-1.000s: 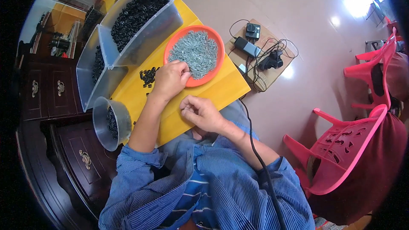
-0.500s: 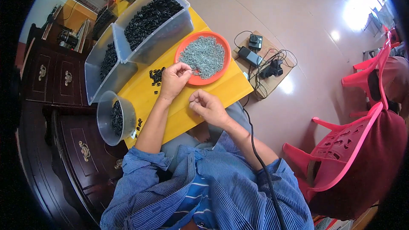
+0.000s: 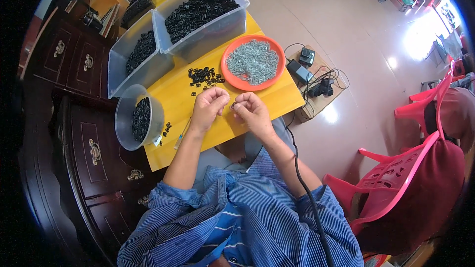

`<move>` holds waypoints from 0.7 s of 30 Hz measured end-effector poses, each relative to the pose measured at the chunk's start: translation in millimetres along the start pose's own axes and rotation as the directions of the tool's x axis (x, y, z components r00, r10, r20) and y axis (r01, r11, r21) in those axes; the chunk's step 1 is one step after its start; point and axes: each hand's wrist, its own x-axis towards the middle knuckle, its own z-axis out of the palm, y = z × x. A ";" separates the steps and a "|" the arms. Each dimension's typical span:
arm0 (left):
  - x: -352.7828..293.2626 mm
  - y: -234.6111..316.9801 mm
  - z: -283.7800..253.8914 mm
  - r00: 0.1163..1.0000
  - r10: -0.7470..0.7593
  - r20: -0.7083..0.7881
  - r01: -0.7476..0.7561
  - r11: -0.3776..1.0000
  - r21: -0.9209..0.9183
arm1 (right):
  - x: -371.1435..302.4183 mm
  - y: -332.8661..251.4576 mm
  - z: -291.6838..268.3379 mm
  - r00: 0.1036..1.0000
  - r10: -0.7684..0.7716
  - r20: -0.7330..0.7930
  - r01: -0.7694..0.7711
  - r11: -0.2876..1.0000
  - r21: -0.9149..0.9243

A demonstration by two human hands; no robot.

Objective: The person assembles small fasteners by picking up black plastic pieces and inserting small components into them by hand.

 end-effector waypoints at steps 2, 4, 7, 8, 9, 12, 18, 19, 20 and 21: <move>-9.9 0.6 -1.1 1.000 0.004 0.004 -0.005 0.999 0.035 | -2.5 0.4 5.2 1.000 0.010 -0.007 -0.010 1.000 -0.013; -15.6 -4.2 -4.0 0.999 0.037 -0.010 -0.037 0.998 0.054 | -1.9 5.7 8.8 1.000 0.009 -0.010 -0.009 1.000 -0.016; -21.3 -10.4 -10.5 0.997 0.073 -0.035 -0.069 0.992 0.104 | -2.5 8.7 12.4 1.000 0.007 -0.016 -0.008 0.999 -0.031; -23.1 -11.9 -12.2 0.996 0.075 -0.047 -0.068 0.989 0.133 | -3.0 8.3 13.6 1.000 0.008 -0.018 -0.009 0.999 -0.044; -24.6 -13.5 -13.3 0.996 0.075 -0.049 -0.068 0.989 0.129 | -3.1 8.4 14.3 1.000 0.010 -0.018 -0.011 0.999 -0.048; -26.2 -15.3 -15.0 0.996 0.074 -0.044 -0.064 0.978 0.198 | -1.7 8.6 14.9 1.000 0.001 -0.029 -0.004 0.995 -0.100; -24.1 -21.6 -18.6 0.990 0.133 -0.042 -0.117 0.958 0.262 | 1.1 14.2 14.8 0.999 0.011 -0.032 -0.015 0.991 -0.132; -24.6 -19.7 -17.9 0.992 0.123 -0.038 -0.108 0.954 0.279 | 0.8 14.5 14.6 0.999 0.009 -0.037 -0.014 0.989 -0.147; -25.2 -17.7 -17.2 0.993 0.114 -0.035 -0.099 0.950 0.297 | 0.4 14.7 14.5 0.999 0.007 -0.041 -0.014 0.987 -0.163; -25.9 -15.4 -16.4 0.993 0.114 -0.035 -0.098 0.950 0.296 | 0.5 16.2 14.1 0.999 0.008 -0.042 -0.015 0.986 -0.164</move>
